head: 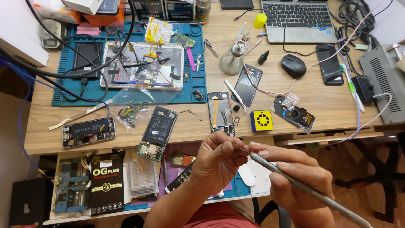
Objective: The person uses a metal tool to manipulate a small electronic component and then uses a blue UV light to inspect it. They then handle a disassembled smartphone, removing and reattaching internal parts such as the battery and circuit board while working at a cluttered desk.
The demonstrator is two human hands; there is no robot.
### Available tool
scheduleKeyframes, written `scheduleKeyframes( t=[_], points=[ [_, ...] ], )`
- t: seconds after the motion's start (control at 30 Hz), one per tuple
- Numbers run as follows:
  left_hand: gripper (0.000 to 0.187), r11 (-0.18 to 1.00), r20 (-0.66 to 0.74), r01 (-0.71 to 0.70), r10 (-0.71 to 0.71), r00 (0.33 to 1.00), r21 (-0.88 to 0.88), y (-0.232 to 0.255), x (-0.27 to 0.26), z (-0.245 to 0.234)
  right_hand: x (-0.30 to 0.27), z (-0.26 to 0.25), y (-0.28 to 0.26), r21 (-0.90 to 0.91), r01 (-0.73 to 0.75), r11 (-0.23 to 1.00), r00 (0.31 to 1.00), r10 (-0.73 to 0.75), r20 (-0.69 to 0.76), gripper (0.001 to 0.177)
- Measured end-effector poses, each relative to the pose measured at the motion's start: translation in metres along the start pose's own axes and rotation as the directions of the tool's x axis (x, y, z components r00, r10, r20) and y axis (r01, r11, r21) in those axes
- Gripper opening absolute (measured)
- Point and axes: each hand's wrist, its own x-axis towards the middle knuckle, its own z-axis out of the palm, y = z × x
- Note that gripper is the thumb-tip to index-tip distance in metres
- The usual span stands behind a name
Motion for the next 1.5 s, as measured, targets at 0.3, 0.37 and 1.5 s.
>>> scheduleKeyframes(
  t=[0.3, 0.37, 1.5],
  points=[
    [0.004, 0.998, 0.092, -0.042, 0.047, 0.995, -0.051, 0.020, 0.011, 0.015, -0.004, 0.018, 0.004, -0.151, 0.024, 0.988, 0.884, -0.092, -0.458, 0.023],
    [0.002, 0.997, 0.089, -0.083, 0.083, 0.993, -0.009, 0.031, 0.017, 0.029, -0.008, 0.012, 0.009, -0.132, 0.027, 0.991, 0.885, -0.085, -0.458, 0.023],
    [0.005, 0.919, 0.357, -0.346, 0.265, 0.896, 0.187, 0.048, 0.040, 0.102, -0.056, 0.006, 0.018, -0.056, -0.315, 0.947, 0.925, 0.293, -0.242, 0.012]
  ],
)
